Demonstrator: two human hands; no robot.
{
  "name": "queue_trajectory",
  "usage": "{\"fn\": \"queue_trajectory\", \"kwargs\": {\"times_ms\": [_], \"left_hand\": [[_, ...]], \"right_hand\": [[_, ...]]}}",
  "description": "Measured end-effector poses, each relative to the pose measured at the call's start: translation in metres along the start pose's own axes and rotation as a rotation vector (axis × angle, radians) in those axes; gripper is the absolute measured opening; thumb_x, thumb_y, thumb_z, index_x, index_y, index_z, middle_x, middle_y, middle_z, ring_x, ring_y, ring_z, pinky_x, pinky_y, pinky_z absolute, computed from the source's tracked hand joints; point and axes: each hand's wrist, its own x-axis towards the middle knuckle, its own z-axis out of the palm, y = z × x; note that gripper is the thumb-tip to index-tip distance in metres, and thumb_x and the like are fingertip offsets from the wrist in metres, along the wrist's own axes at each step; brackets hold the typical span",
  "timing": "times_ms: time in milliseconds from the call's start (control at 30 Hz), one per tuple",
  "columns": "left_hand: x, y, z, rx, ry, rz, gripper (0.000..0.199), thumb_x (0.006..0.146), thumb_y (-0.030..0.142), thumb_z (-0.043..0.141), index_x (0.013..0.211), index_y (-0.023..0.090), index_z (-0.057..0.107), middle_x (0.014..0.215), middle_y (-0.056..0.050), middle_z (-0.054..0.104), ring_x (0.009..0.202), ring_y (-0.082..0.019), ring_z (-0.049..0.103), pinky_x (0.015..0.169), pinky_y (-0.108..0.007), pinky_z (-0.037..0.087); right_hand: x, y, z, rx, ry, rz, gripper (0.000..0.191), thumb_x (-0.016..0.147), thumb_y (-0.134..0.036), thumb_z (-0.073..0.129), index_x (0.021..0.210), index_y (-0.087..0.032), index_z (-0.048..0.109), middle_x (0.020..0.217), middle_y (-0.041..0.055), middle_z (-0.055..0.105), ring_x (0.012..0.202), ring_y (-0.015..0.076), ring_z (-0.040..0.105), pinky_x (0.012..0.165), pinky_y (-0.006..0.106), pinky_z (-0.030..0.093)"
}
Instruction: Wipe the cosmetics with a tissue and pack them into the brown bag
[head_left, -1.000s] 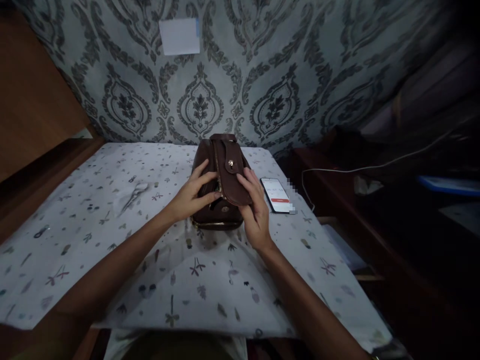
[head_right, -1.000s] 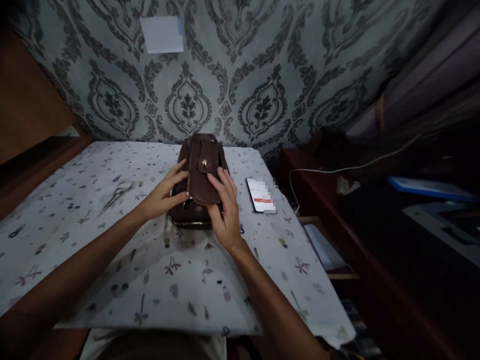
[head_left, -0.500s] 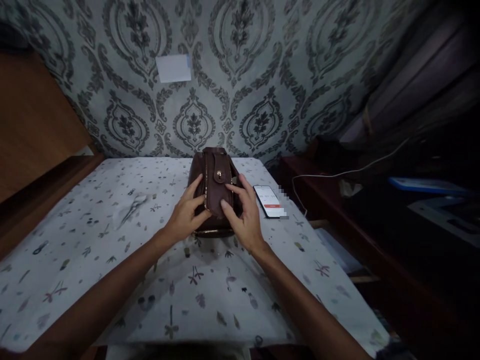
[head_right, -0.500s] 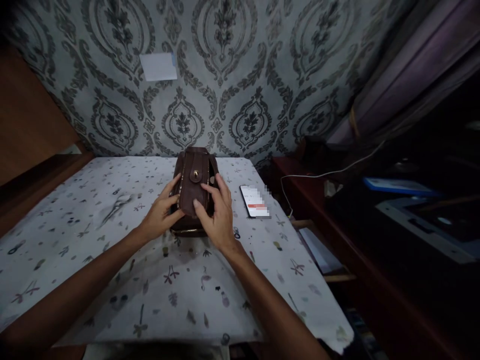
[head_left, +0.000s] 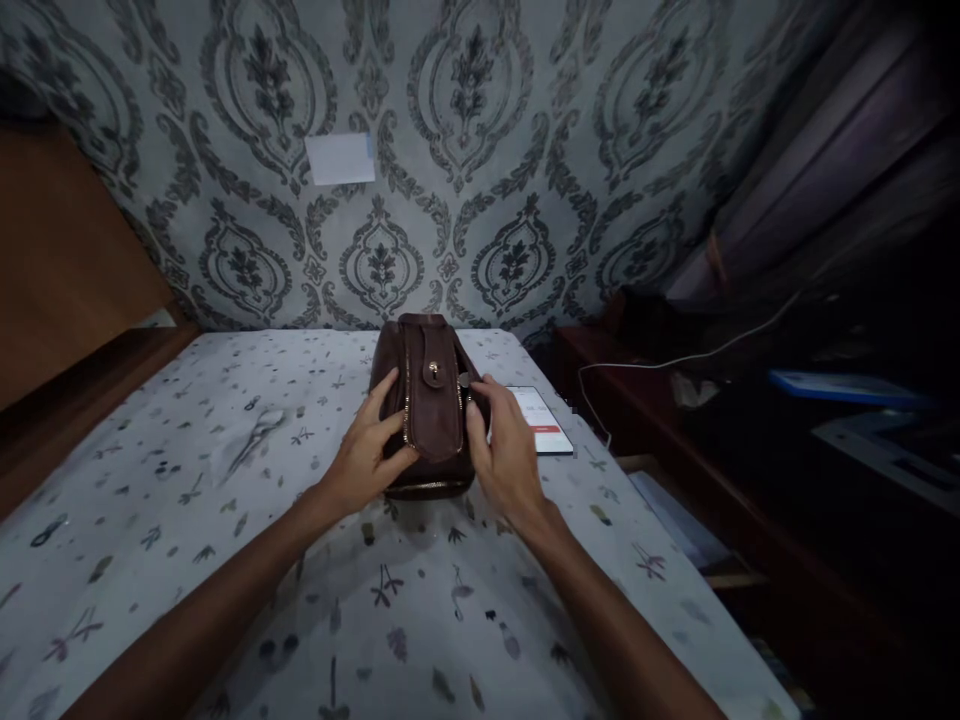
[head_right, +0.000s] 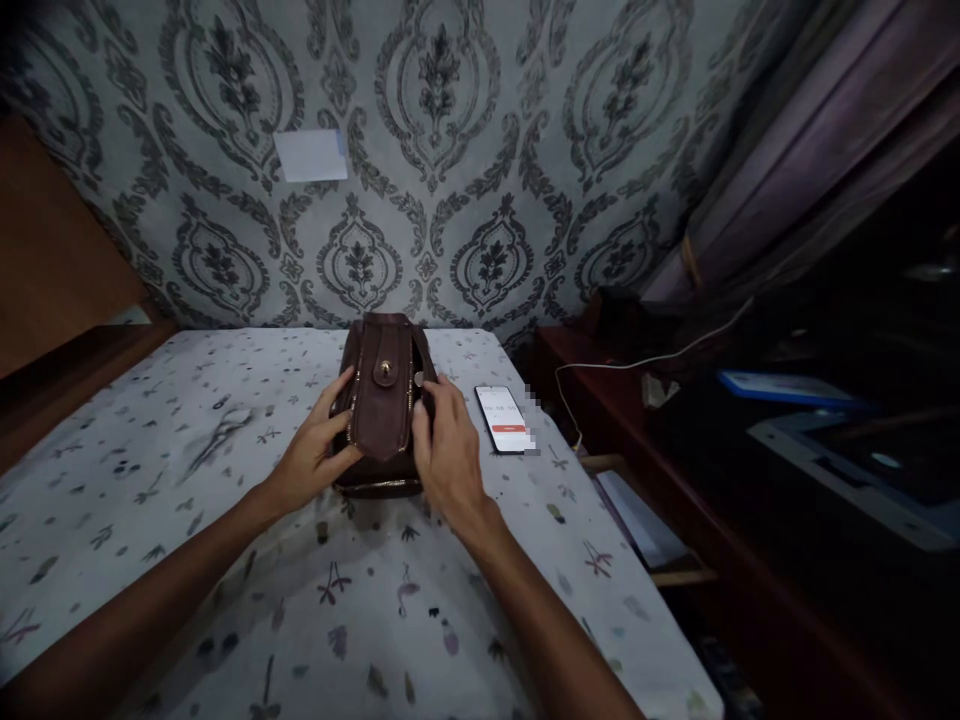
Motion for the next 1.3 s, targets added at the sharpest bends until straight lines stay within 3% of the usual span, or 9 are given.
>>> {"fn": "queue_trajectory", "kwargs": {"times_ms": [133,267,467,700,800,967,1100,1200,1300], "left_hand": [[0.000,0.000,-0.001,0.027,0.001,0.010,0.040,0.099,0.038,0.055,0.132,0.020,0.066,0.169,-0.015,0.022,0.157,-0.034,0.023,0.125,-0.052,0.031],[0.001,0.001,-0.001,0.033,-0.004,0.026,0.036,0.098,0.033,0.056,0.128,0.018,0.068,0.169,-0.015,0.022,0.156,-0.034,0.023,0.125,-0.053,0.029],[0.001,-0.001,-0.001,0.033,0.001,0.037,0.031,0.096,0.032,0.058,0.121,0.018,0.070,0.169,-0.016,0.021,0.156,-0.035,0.024,0.125,-0.054,0.030],[0.002,0.001,-0.002,0.044,0.020,0.065,0.030,0.097,0.035,0.058,0.119,0.019,0.071,0.161,-0.016,0.036,0.153,-0.034,0.031,0.123,-0.053,0.034],[0.001,0.006,-0.003,0.062,0.020,0.017,0.031,0.097,0.040,0.058,0.121,0.022,0.069,0.156,-0.016,0.040,0.150,-0.034,0.035,0.119,-0.053,0.039],[0.006,0.012,-0.008,0.166,0.121,0.060,0.043,0.092,0.041,0.066,0.131,0.023,0.060,0.165,-0.016,0.020,0.156,-0.039,0.021,0.121,-0.056,0.034],[0.020,0.011,-0.021,0.261,0.125,0.213,0.057,0.089,0.050,0.069,0.137,0.023,0.055,0.171,-0.014,-0.001,0.158,-0.043,0.004,0.125,-0.060,0.024],[0.029,0.010,-0.030,0.299,0.052,0.309,0.074,0.090,0.055,0.066,0.151,0.024,0.040,0.170,-0.018,0.011,0.158,-0.041,0.009,0.125,-0.059,0.024],[0.033,0.011,-0.032,0.280,0.032,0.316,0.092,0.088,0.060,0.066,0.159,0.022,0.022,0.165,-0.020,0.025,0.155,-0.037,0.023,0.124,-0.054,0.031]], "right_hand": [[0.033,-0.012,-0.024,-0.257,-0.256,0.024,0.031,0.095,-0.024,0.047,0.123,-0.020,0.060,0.122,0.0135,0.067,0.115,0.0300,0.063,0.091,0.042,0.052],[0.068,-0.032,-0.036,-0.558,-0.548,0.061,0.028,0.093,-0.019,0.049,0.116,-0.018,0.066,0.114,0.0127,0.067,0.096,0.0284,0.068,0.074,0.035,0.049],[0.090,-0.043,-0.031,-0.724,-0.694,-0.008,0.027,0.094,-0.011,0.047,0.107,-0.013,0.071,0.114,0.0165,0.066,0.092,0.0279,0.068,0.072,0.035,0.045],[0.087,-0.051,-0.029,-0.803,-0.514,-0.240,0.026,0.097,-0.010,0.044,0.105,-0.009,0.068,0.112,0.0212,0.065,0.110,0.0339,0.060,0.084,0.040,0.047],[0.085,-0.052,-0.033,-0.757,-0.441,-0.171,0.024,0.101,-0.016,0.042,0.110,-0.013,0.064,0.108,0.0174,0.065,0.094,0.0295,0.063,0.072,0.036,0.045],[0.067,-0.040,-0.032,-0.585,-0.343,-0.179,0.021,0.101,-0.017,0.040,0.104,-0.017,0.060,0.104,0.0120,0.062,0.077,0.0225,0.061,0.061,0.032,0.041],[0.044,-0.029,-0.032,-0.394,-0.115,-0.290,0.022,0.101,-0.016,0.038,0.103,-0.020,0.060,0.100,0.0094,0.063,0.080,0.0213,0.062,0.063,0.031,0.046],[0.031,-0.023,-0.032,-0.251,0.000,-0.338,0.021,0.101,-0.016,0.041,0.107,-0.022,0.060,0.104,0.0085,0.065,0.087,0.0205,0.065,0.070,0.031,0.051],[0.024,-0.015,-0.026,-0.151,0.005,-0.329,0.020,0.100,-0.015,0.044,0.109,-0.022,0.061,0.109,0.0094,0.068,0.097,0.0212,0.066,0.079,0.032,0.054]]}}
